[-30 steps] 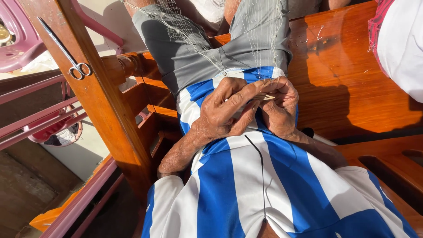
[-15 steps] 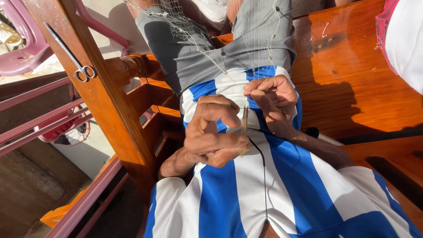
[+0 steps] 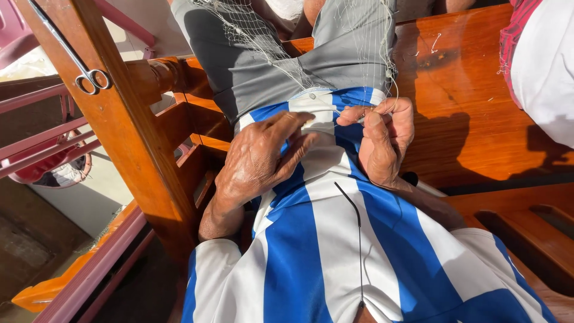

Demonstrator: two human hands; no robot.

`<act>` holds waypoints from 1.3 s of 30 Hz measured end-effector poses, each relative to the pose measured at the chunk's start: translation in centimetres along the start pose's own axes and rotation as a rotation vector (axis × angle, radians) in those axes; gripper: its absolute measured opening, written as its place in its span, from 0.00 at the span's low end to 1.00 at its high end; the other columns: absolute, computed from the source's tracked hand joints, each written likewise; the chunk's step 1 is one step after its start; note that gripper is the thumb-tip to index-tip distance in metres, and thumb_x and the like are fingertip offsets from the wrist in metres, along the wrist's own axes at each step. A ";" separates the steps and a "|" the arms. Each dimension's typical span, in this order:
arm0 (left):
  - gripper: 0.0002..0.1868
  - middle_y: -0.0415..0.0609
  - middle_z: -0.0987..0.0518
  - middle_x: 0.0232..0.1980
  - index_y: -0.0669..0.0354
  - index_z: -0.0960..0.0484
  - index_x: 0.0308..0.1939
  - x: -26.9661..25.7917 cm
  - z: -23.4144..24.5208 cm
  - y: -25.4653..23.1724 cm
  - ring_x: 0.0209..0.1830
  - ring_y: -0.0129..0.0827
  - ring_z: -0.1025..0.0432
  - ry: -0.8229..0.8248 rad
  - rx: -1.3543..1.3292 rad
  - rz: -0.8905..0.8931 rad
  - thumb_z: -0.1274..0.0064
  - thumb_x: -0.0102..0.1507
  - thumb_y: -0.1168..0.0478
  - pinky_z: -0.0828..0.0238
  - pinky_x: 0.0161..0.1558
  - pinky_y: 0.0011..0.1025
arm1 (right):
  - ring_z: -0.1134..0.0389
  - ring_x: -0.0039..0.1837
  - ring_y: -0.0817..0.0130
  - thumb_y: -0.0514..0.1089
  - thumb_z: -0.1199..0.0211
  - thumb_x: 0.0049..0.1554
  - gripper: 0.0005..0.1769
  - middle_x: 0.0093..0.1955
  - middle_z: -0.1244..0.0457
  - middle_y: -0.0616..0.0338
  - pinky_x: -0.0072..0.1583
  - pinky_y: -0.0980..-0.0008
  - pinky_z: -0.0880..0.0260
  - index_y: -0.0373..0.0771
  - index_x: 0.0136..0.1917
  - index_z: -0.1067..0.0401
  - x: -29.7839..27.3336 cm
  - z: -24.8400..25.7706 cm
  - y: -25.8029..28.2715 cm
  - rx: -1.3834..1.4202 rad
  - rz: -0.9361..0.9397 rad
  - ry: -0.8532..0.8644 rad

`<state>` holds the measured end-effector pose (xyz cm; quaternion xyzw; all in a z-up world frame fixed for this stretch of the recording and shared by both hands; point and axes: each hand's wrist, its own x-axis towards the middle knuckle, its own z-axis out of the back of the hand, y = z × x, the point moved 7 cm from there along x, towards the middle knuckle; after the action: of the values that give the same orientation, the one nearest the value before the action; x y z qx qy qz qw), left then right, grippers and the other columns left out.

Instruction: Repairing a fishing net by weaving and knotting the mesh using a shuttle tool.

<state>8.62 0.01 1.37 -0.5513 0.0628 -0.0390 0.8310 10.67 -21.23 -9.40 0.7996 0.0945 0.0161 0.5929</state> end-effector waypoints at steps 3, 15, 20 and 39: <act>0.06 0.59 0.22 0.26 0.64 0.17 0.44 0.1 -0.4 0.4 0.23 0.52 0.22 0.080 -0.256 -0.052 0.45 0.71 0.64 0.25 0.26 0.36 | 0.22 0.54 0.51 0.44 0.45 0.71 0.11 0.49 0.29 0.35 0.72 0.50 0.28 0.40 0.56 0.45 -0.1 -0.1 0.0 -0.022 0.005 -0.004; 0.06 0.38 0.34 0.22 0.67 0.13 0.40 1.0 -1.3 4.9 0.26 0.14 0.41 -0.115 -0.878 0.233 0.34 0.66 0.65 0.39 0.31 0.11 | 0.25 0.58 0.56 0.40 0.41 0.68 0.11 0.50 0.32 0.36 0.68 0.53 0.25 0.38 0.54 0.44 0.0 -1.2 1.3 -0.055 0.140 -0.048; 0.05 0.37 0.33 0.21 0.68 0.14 0.40 0.6 -1.5 5.6 0.27 0.13 0.41 -0.106 -0.870 0.216 0.35 0.67 0.67 0.39 0.33 0.10 | 0.29 0.66 0.51 0.42 0.38 0.69 0.12 0.63 0.34 0.33 0.72 0.47 0.30 0.38 0.53 0.40 0.3 -0.4 1.2 -0.089 0.197 -0.014; 0.04 0.43 0.24 0.23 0.61 0.11 0.37 -0.4 -0.8 4.7 0.30 0.18 0.34 -0.004 -0.701 0.102 0.32 0.66 0.65 0.30 0.33 0.17 | 0.23 0.49 0.49 0.41 0.51 0.74 0.08 0.46 0.31 0.36 0.70 0.36 0.28 0.38 0.60 0.49 -0.2 0.0 0.5 -0.097 0.204 -0.005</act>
<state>8.12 1.11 -3.24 -0.7991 0.0984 0.0277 0.5925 10.55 -21.38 -8.85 0.7755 0.0102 0.0789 0.6263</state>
